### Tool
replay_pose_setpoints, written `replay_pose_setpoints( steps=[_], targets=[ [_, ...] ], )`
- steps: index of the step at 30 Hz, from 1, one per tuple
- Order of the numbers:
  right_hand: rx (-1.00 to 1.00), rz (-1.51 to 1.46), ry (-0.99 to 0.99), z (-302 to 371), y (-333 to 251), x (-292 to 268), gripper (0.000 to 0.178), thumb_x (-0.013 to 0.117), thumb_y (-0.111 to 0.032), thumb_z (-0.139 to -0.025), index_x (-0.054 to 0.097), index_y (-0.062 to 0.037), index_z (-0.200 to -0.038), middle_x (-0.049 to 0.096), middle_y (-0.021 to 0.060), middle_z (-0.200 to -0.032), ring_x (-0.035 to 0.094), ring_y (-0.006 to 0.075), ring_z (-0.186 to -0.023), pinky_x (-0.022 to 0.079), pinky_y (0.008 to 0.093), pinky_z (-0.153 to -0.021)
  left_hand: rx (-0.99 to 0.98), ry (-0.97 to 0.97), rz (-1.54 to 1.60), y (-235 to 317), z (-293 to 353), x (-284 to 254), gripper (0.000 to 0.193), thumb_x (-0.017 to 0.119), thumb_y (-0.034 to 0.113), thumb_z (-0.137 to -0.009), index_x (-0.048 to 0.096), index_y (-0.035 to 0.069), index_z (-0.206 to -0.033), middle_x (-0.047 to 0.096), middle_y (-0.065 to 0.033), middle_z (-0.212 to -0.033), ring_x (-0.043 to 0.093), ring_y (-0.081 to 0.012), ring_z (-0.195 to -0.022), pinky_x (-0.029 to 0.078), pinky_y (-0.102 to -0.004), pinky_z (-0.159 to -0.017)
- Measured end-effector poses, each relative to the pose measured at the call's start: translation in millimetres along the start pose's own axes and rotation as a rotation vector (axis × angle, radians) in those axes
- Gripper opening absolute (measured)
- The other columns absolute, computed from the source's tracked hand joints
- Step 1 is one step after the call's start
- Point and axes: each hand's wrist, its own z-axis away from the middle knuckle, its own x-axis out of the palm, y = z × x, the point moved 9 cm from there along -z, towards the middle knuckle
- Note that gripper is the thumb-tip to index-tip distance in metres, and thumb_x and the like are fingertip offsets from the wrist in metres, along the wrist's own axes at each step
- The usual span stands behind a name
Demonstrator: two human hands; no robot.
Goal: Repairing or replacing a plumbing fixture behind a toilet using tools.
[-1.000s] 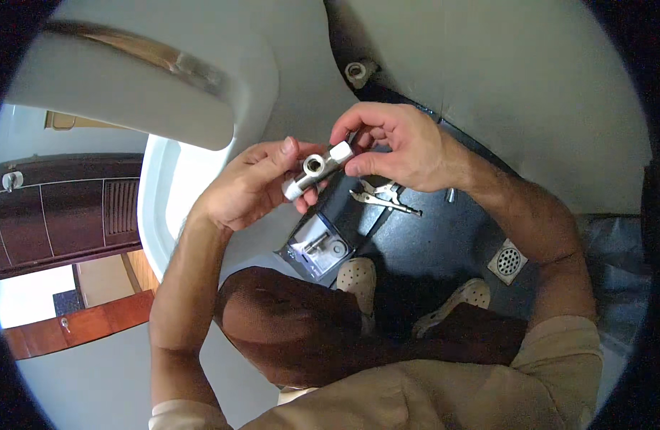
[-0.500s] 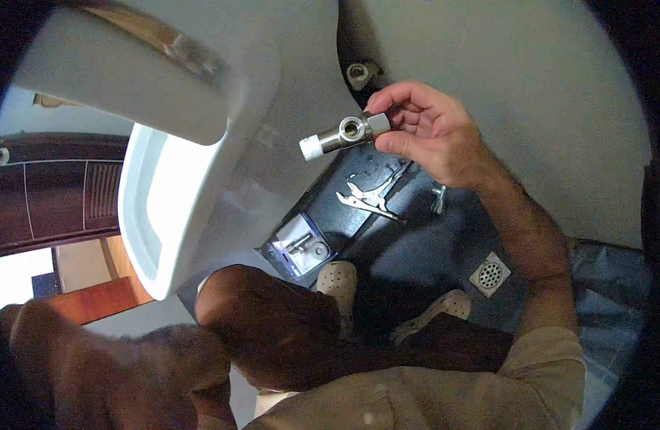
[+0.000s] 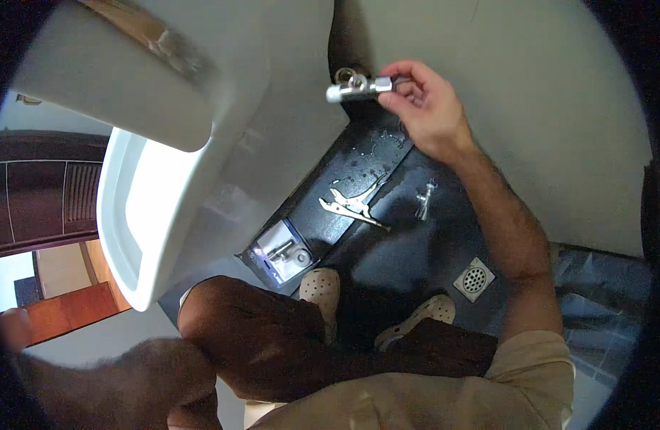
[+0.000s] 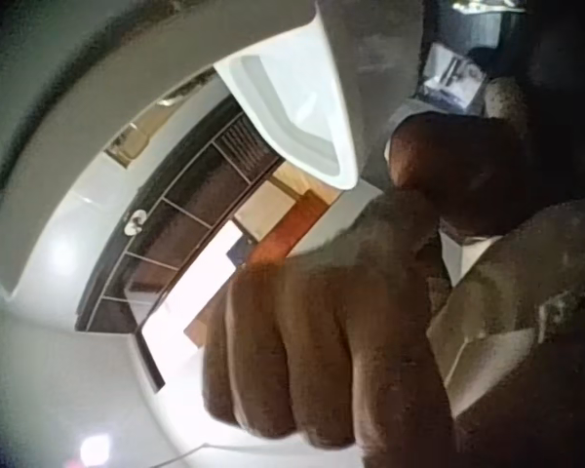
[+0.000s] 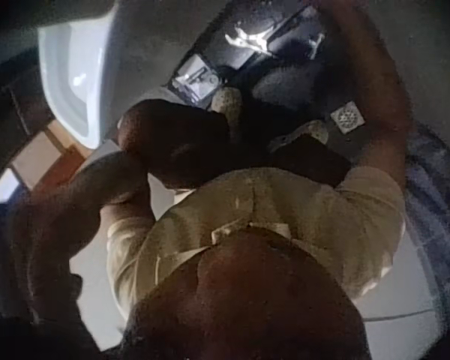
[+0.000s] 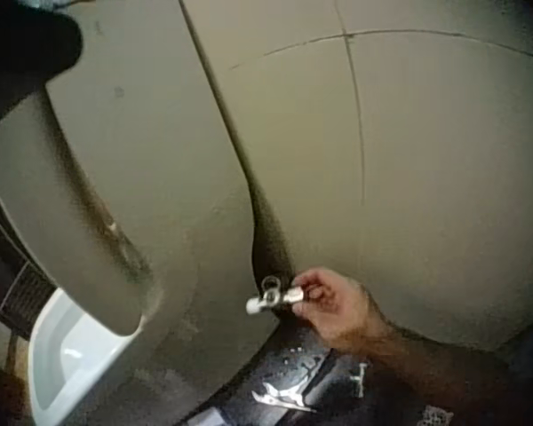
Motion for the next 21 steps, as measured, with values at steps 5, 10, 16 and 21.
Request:
replay_pose_setpoints(
  steps=[5, 10, 16, 21],
  targets=[
    [-0.338, 0.675, 0.235, -30.3, -16.6, 4.0, 0.029, 0.059, 0.003, -0.081, 0.058, -0.0022, -0.11, 0.06, 0.0072, -0.09, 0.057, 0.0172, -0.076, 0.047, 0.0277, -0.069, 0.003, 0.047, -0.024, -70.0, -69.8, 2.8, 0.022, 0.06, -0.004, -0.079, 0.048, 0.011, -0.069, 0.046, 0.0022, -0.058, 0.041, -0.0065, -0.038, 0.046, -0.0246, -0.055],
    [-0.543, 0.814, 0.238, -49.4, -4.7, 9.2, 0.028, 0.059, 0.001, -0.079, 0.062, -0.0028, -0.106, 0.061, 0.0096, -0.092, 0.059, 0.0274, -0.079, 0.049, 0.0343, -0.073, -0.032, 0.074, -0.027, -70.8, -84.4, -9.2, 0.023, 0.06, -0.007, -0.077, 0.047, 0.011, -0.069, 0.046, 0.0021, -0.059, 0.04, -0.0057, -0.039, 0.043, -0.0225, -0.054],
    [-0.598, 0.915, 0.122, -71.6, -2.2, 31.5, 0.027, 0.058, 0.0, -0.078, 0.062, -0.002, -0.105, 0.062, 0.0118, -0.097, 0.06, 0.0326, -0.084, 0.049, 0.0381, -0.077, -0.062, 0.054, -0.098, -64.3, -82.9, -14.8, 0.023, 0.063, -0.004, -0.078, 0.047, 0.012, -0.074, 0.044, 0.0037, -0.059, 0.042, -0.0039, -0.044, 0.041, -0.0225, -0.061],
    [-0.541, 0.942, 0.082, -80.6, 2.9, 34.2, 0.022, 0.057, -0.003, -0.08, 0.062, -0.0025, -0.102, 0.061, 0.0132, -0.093, 0.06, 0.0343, -0.081, 0.05, 0.042, -0.077, -0.076, -0.007, -0.117, -72.8, -87.8, -18.5, 0.022, 0.067, 0.0, -0.08, 0.048, 0.012, -0.079, 0.045, 0.0048, -0.062, 0.044, -0.0024, -0.048, 0.04, -0.0221, -0.063]
  ],
)
